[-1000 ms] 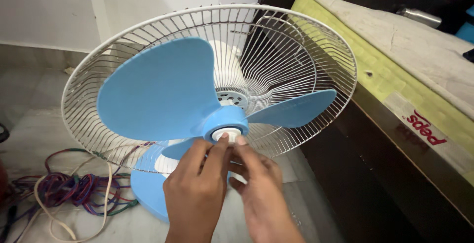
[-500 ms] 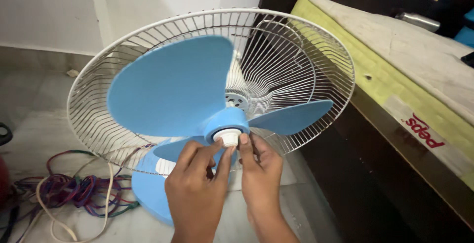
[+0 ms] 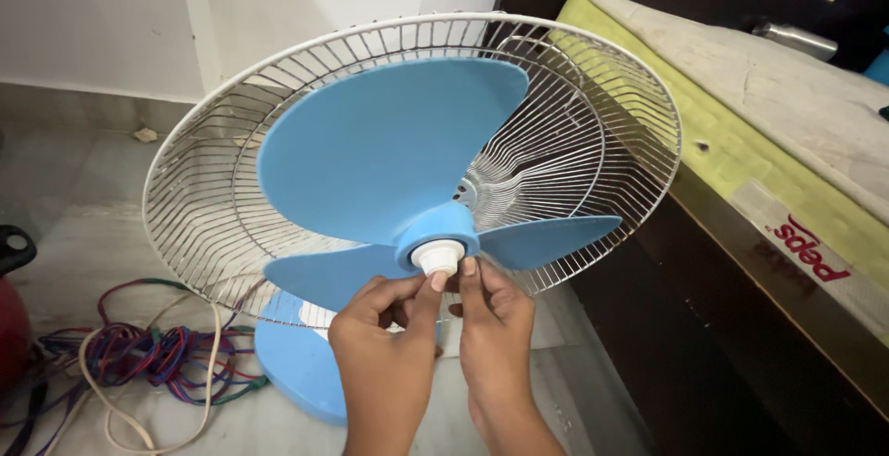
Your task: The person assembles a blue pedestal fan by attaching the fan blades to the motor hub, securing them with a white plastic nut, and then wiping the fan's base and neck with a pink cloth. The task is performed in a bedroom with a bed and mattress visible in the background.
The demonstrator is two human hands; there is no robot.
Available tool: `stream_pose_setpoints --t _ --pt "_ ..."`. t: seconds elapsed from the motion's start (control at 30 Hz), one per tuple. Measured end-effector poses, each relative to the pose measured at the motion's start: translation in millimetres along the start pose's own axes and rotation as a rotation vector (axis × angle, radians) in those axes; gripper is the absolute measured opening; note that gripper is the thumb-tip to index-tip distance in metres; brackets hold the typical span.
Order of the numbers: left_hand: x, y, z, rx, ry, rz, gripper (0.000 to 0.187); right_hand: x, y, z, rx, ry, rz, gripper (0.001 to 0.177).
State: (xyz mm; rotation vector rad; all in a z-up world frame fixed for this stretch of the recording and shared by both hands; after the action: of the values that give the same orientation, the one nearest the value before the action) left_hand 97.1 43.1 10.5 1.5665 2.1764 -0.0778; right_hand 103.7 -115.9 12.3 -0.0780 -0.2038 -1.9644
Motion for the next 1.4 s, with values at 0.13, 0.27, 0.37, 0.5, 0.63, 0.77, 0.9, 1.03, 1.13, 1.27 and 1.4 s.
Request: stream_pose_setpoints --t 0.13,0.27,0.37,0.5,0.63,0.77,0.9,1.03,1.13,1.27,1.4 --pt "-10 -15 51 0.559 -0.345 -0.037 0.024 0 -1 -4 -0.054 -0.015 -0.015 0.037" --pt "-22 -19 61 0.638 -0.490 0.064 0.029 0 -4 -9 -0.109 0.026 0.001 0.038" --pt "-24 -21 66 0.647 -0.510 0.100 0.030 2 -3 -9 -0.090 -0.006 -0.005 0.039" --pt "-21 -22 71 0.680 -0.430 0.104 0.029 15 -8 3 -0.008 -0.214 -0.068 0.040" --pt "-17 -15 61 0.597 -0.364 0.163 0.030 29 -24 33 0.158 -0.342 -0.168 0.042" --pt "1 -10 45 0.447 -0.172 0.074 0.029 21 -26 40 0.164 -0.342 -0.141 0.037" --pt "11 -2 16 0.189 -0.002 -0.040 0.030 16 -22 49 0.164 -0.353 -0.165 0.033" --pt "8 -5 15 0.142 -0.057 0.001 0.031 14 -23 45 0.157 -0.303 -0.194 0.032" --pt "5 -6 16 0.168 -0.048 0.021 0.029 16 -25 49 0.172 -0.331 -0.253 0.030" --pt "5 -3 7 0.111 0.009 0.034 0.029 16 -29 58 0.159 -0.353 -0.286 0.030" --pt "9 1 6 0.129 0.040 0.038 0.030 14 -33 58 0.083 -0.388 -0.311 0.031"
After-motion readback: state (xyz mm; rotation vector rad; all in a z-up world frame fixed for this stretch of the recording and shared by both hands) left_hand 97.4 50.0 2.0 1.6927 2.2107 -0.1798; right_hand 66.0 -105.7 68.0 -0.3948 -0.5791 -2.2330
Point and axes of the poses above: each hand's wrist, its own y-axis towards the middle knuckle, its own x-axis out of the back of the hand, z = x × y, the point moved 10 cm from there along y, towards the middle knuckle, and after that the axes turned 9 degrees about -y, right-handed, at the moved point
